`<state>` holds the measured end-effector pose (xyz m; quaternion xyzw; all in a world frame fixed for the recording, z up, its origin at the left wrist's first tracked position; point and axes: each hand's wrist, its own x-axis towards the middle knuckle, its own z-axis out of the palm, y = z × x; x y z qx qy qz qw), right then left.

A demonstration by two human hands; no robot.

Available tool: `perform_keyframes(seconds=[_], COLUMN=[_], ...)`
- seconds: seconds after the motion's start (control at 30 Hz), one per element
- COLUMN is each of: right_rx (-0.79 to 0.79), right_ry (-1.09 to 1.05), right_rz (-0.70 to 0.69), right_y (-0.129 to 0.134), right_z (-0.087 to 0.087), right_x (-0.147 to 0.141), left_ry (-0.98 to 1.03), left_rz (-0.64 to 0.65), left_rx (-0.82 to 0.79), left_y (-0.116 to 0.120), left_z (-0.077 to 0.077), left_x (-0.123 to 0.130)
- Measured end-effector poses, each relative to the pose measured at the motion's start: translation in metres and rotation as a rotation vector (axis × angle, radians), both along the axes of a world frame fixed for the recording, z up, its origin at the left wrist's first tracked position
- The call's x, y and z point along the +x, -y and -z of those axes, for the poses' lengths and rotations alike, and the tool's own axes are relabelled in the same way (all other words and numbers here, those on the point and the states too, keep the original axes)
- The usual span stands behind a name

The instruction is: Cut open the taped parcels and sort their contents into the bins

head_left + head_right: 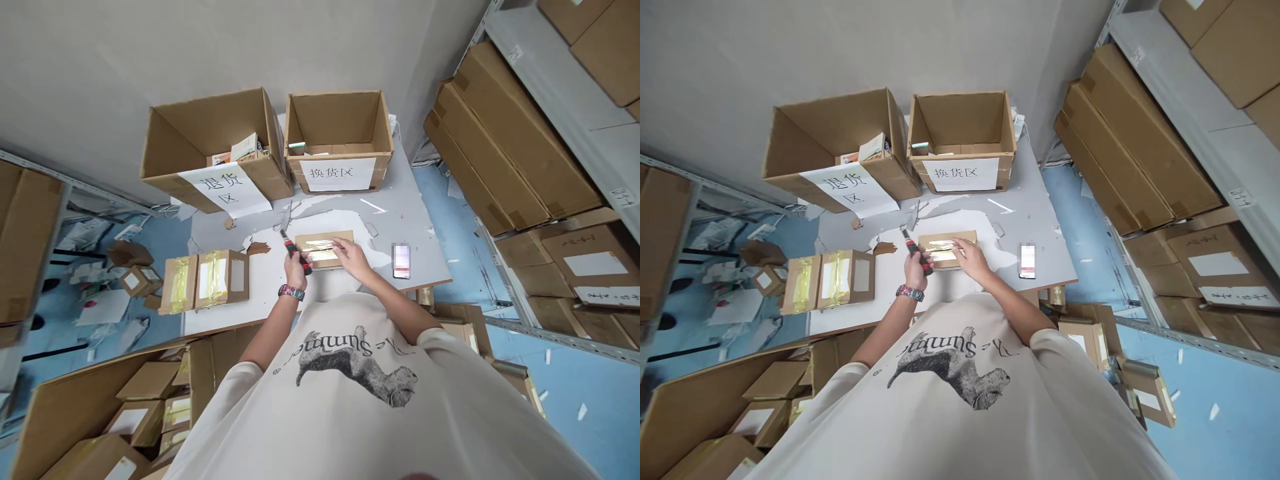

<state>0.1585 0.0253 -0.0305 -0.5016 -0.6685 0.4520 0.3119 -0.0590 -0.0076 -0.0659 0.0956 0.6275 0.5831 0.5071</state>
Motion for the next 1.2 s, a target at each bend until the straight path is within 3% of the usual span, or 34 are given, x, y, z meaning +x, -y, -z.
perform_keyframes(seconds=[0.07, 0.13, 0.23, 0.43, 0.6, 0.87, 1.07, 1.2], right_rx=[0.059, 0.103, 0.133, 0.128, 0.016, -0.016, 0.028, 0.035], right_ry=[0.187, 0.361, 0.573, 0.808, 0.834, 0.757, 0.732, 0.792], right_rz=[-0.074, -0.164, -0.29, -0.377, -0.393, -0.311, -0.369, -0.305], right_y=[-0.003, -0.003, 0.002, 0.003, -0.01, -0.026, -0.01, 0.003], right_z=[0.001, 0.003, 0.004, -0.004, -0.005, 0.013, 0.014, 0.005], right_x=[0.004, 0.004, -0.004, -0.029, -0.049, -0.066, -0.084, -0.099], left_ry=[-0.1, -0.165, -0.178, -0.143, -0.121, -0.092, -0.105, -0.091], left_rz=[-0.143, -0.202, -0.175, -0.047, 0.008, 0.123, 0.206, 0.259], left_rx=[-0.021, -0.048, -0.117, -0.15, -0.143, -0.074, -0.05, -0.059], left_y=[0.005, 0.01, 0.017, 0.029, 0.04, 0.066, 0.072, 0.073], left_z=[0.001, 0.003, 0.007, 0.017, 0.018, 0.02, 0.02, 0.017], left_x=[-0.024, -0.042, -0.052, -0.037, -0.038, -0.043, -0.047, -0.057])
